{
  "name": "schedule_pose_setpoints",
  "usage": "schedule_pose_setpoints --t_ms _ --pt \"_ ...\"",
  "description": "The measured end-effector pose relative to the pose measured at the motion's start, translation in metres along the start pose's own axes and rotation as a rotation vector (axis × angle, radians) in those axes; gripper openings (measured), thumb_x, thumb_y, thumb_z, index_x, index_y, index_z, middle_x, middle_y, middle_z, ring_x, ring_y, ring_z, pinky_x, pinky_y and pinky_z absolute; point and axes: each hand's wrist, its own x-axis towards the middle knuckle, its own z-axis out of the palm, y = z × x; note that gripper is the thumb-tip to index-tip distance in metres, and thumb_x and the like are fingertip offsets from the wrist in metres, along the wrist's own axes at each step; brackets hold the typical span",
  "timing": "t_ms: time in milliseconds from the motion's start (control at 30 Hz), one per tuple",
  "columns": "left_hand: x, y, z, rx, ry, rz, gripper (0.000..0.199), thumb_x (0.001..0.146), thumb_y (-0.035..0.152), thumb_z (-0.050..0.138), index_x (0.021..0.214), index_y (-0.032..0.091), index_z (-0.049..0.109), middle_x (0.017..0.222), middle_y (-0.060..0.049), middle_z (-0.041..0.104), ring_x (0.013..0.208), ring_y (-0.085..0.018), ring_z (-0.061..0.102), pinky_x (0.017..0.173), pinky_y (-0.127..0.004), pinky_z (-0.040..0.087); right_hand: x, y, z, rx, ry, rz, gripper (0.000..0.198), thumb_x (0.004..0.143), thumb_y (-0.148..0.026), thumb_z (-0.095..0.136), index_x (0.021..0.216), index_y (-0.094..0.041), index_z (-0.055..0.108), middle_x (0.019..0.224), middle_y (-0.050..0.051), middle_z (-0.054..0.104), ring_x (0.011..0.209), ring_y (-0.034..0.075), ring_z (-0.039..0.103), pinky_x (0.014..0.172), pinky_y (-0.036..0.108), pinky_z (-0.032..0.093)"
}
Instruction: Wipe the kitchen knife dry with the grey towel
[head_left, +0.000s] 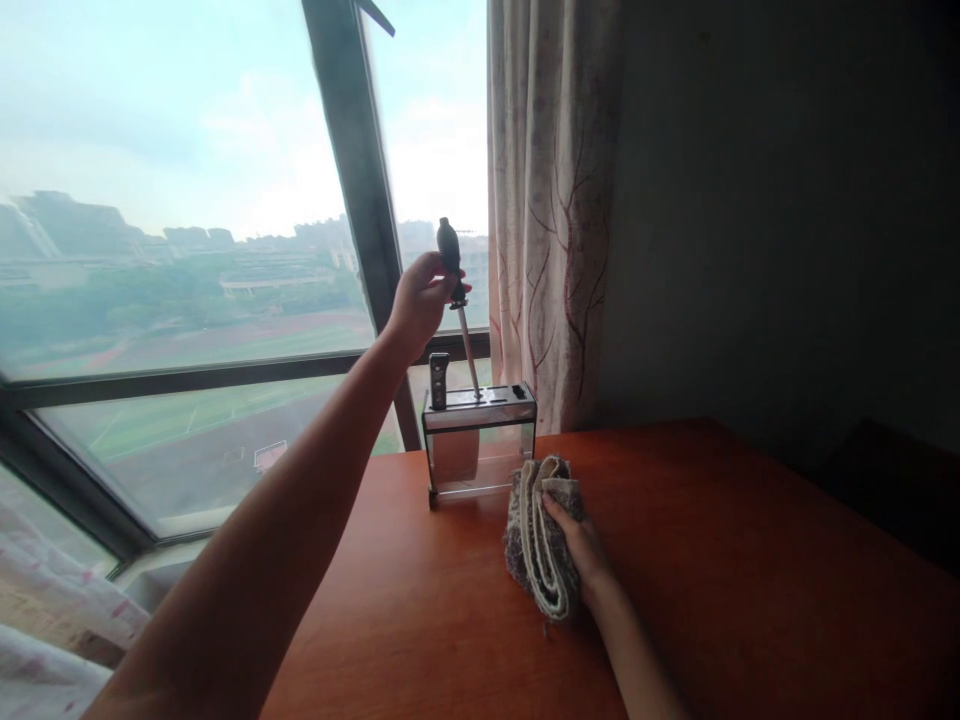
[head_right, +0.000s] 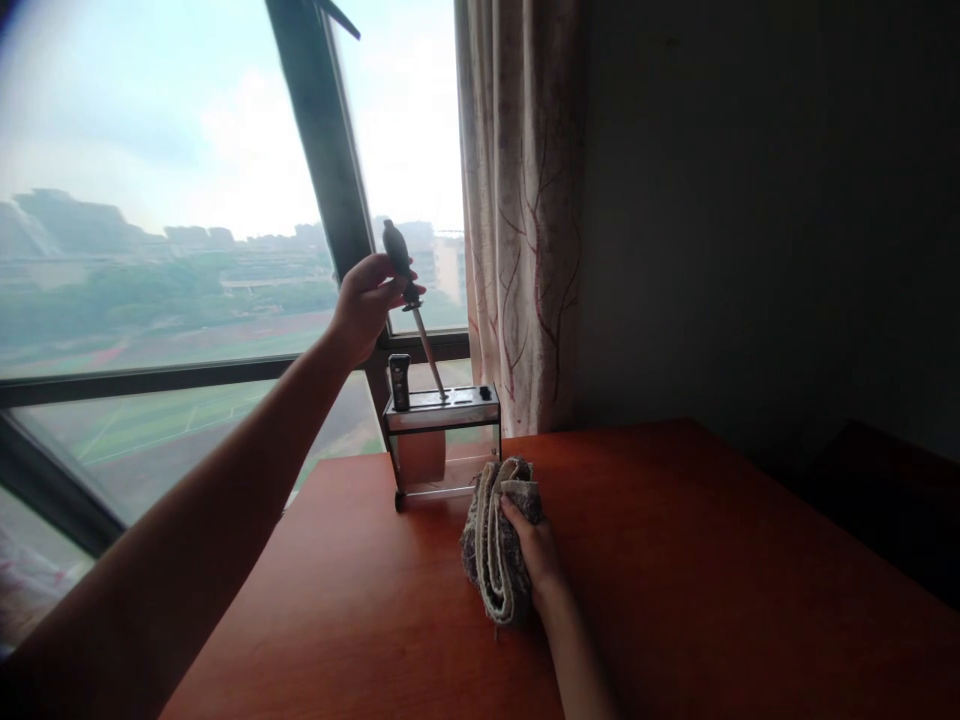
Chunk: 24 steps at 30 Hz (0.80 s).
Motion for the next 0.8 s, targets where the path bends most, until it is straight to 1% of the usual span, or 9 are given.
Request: schedule_pose_setpoints --t_ms 167,300,400,500,533,567,667,733,800 --pt "0.003 -0.005 0.007 0.059 0.037 -0.042 0.016 0.071 0.007 0.056 0.082 0.018 0.058 0.074 0.0 0.058 0.06 -0.014 0.061 0.059 -0.028 0.049 0.0 0.001 0.0 -0.01 0.01 0.003 0.048 0.062 -0.046 0.078 0.097 -0.015 0.07 0.077 0.006 0.076 0.072 0.025 0.072 0.067 0.033 0.057" --pt "0.005 -0.015 0.019 0.157 0.069 0.004 0.007 0.075 0.014 0.059 0.079 0.019 0.056 0.071 0.001 0.055 0.053 -0.012 0.058 0.055 -0.027 0.046 0.002 0.005 -0.002 -0.006 0.002 0.001 0.048 0.064 -0.046 0.077 0.1 -0.015 0.069 0.076 0.005 0.075 0.072 0.026 0.072 0.066 0.034 0.057" --pt "0.007 -0.021 0.025 0.222 0.029 0.019 0.004 0.077 0.02 0.061 0.078 0.019 0.058 0.072 0.0 0.056 0.053 -0.013 0.058 0.055 -0.029 0.045 0.003 0.007 -0.003 -0.009 -0.001 0.0 0.047 0.065 -0.045 0.077 0.1 -0.016 0.068 0.079 0.005 0.076 0.075 0.026 0.072 0.067 0.034 0.057" --pt "0.009 -0.023 0.026 0.343 0.037 0.065 0.005 0.075 0.021 0.064 0.078 0.019 0.06 0.069 -0.001 0.057 0.056 -0.016 0.058 0.061 -0.031 0.045 0.001 0.006 -0.002 -0.012 -0.005 0.004 0.044 0.065 -0.045 0.076 0.097 -0.016 0.069 0.083 0.005 0.076 0.078 0.025 0.072 0.071 0.033 0.057" --pt "0.009 -0.024 0.026 0.4 0.048 0.085 0.008 0.073 0.02 0.066 0.08 0.02 0.061 0.068 -0.001 0.057 0.059 -0.018 0.059 0.064 -0.032 0.045 0.001 0.005 -0.002 -0.015 -0.004 0.006 0.043 0.066 -0.045 0.076 0.096 -0.016 0.069 0.084 0.005 0.076 0.078 0.025 0.072 0.071 0.033 0.057" --pt "0.009 -0.025 0.025 0.453 0.056 0.104 0.016 0.071 0.017 0.069 0.085 0.02 0.062 0.066 0.0 0.058 0.062 -0.02 0.059 0.068 -0.034 0.045 0.0 0.005 -0.001 -0.016 -0.002 0.009 0.043 0.066 -0.045 0.076 0.096 -0.015 0.069 0.084 0.006 0.076 0.078 0.026 0.072 0.071 0.033 0.057" --pt "0.006 -0.031 0.025 0.522 0.052 0.147 0.052 0.063 0.009 0.072 0.111 0.023 0.058 0.063 0.0 0.06 0.069 -0.025 0.06 0.076 -0.038 0.043 -0.002 0.003 0.001 -0.013 -0.003 0.013 0.043 0.065 -0.045 0.076 0.095 -0.015 0.069 0.084 0.006 0.076 0.079 0.026 0.072 0.07 0.033 0.057" --pt "0.001 -0.037 0.027 0.599 -0.003 0.128 0.064 0.064 0.008 0.071 0.124 0.023 0.05 0.067 -0.002 0.064 0.073 -0.027 0.062 0.077 -0.039 0.042 -0.002 0.004 0.002 -0.017 -0.003 0.007 0.043 0.064 -0.045 0.077 0.095 -0.016 0.07 0.083 0.005 0.076 0.077 0.026 0.072 0.069 0.032 0.057" --pt "-0.006 -0.041 0.029 0.792 -0.114 0.039 0.066 0.071 0.012 0.067 0.131 0.022 0.043 0.076 -0.008 0.067 0.079 -0.029 0.063 0.077 -0.04 0.042 -0.001 0.005 0.002 -0.024 -0.004 0.008 0.043 0.064 -0.046 0.077 0.095 -0.016 0.069 0.078 0.005 0.076 0.073 0.025 0.072 0.066 0.032 0.057"
